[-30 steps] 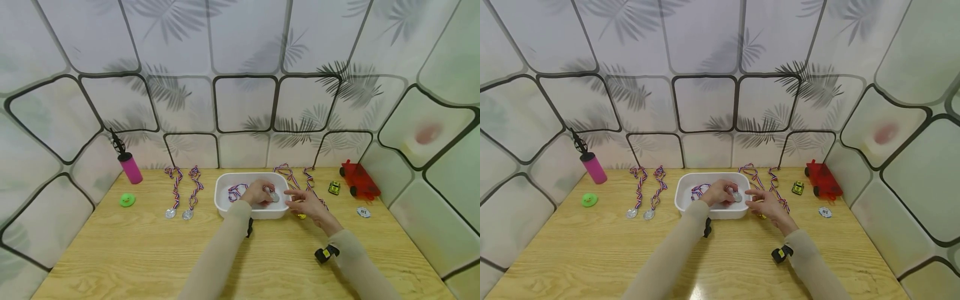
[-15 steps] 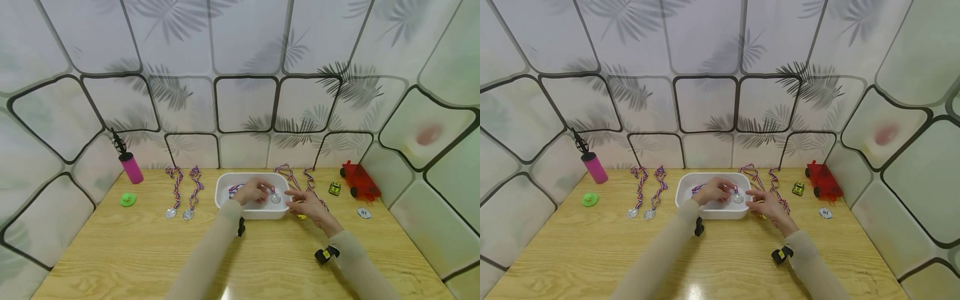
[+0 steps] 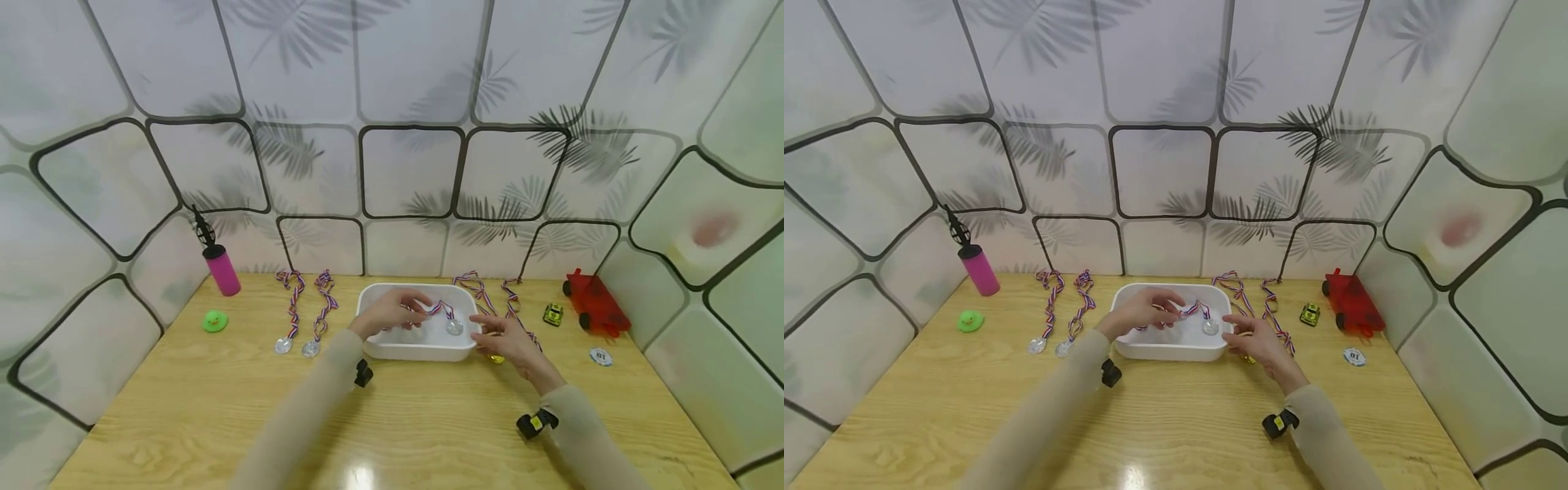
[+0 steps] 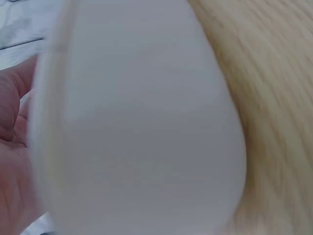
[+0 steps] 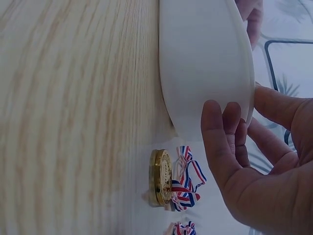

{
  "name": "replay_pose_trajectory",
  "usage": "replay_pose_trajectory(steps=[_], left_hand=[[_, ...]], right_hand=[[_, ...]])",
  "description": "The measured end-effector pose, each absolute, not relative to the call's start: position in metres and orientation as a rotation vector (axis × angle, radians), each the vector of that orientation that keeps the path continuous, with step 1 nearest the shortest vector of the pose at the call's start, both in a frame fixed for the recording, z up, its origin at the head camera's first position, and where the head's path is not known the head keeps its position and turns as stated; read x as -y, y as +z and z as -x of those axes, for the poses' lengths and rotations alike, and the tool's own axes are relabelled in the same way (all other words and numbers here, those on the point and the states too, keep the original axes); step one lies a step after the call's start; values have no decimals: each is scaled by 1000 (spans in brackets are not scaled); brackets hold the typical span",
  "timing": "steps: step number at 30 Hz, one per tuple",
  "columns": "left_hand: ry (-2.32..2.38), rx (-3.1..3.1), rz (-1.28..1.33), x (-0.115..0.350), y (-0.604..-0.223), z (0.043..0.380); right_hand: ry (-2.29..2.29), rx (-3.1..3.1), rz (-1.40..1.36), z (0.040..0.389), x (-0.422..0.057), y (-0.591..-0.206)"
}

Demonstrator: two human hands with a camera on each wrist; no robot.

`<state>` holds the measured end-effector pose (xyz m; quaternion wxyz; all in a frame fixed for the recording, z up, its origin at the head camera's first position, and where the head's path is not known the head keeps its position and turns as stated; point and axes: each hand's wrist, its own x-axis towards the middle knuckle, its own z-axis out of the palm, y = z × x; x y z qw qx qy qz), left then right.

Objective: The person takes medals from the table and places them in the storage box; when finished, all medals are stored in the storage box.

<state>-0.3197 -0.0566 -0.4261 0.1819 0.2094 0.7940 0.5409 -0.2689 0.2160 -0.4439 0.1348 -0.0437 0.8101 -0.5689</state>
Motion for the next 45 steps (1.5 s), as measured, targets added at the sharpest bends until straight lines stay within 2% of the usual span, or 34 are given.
replay_pose_trajectory(steps=[19, 29, 45], left_hand=[[1585, -2334, -505, 159, -412, 291], [1550, -2350, -444, 200, -426, 286], [1385, -2380, -577, 254, -438, 277]], right_hand=[[-1696, -2341, 133, 270, -219, -446], [-1696, -2343, 133, 268, -219, -447], [-1705, -2345, 76, 272, -217, -450]])
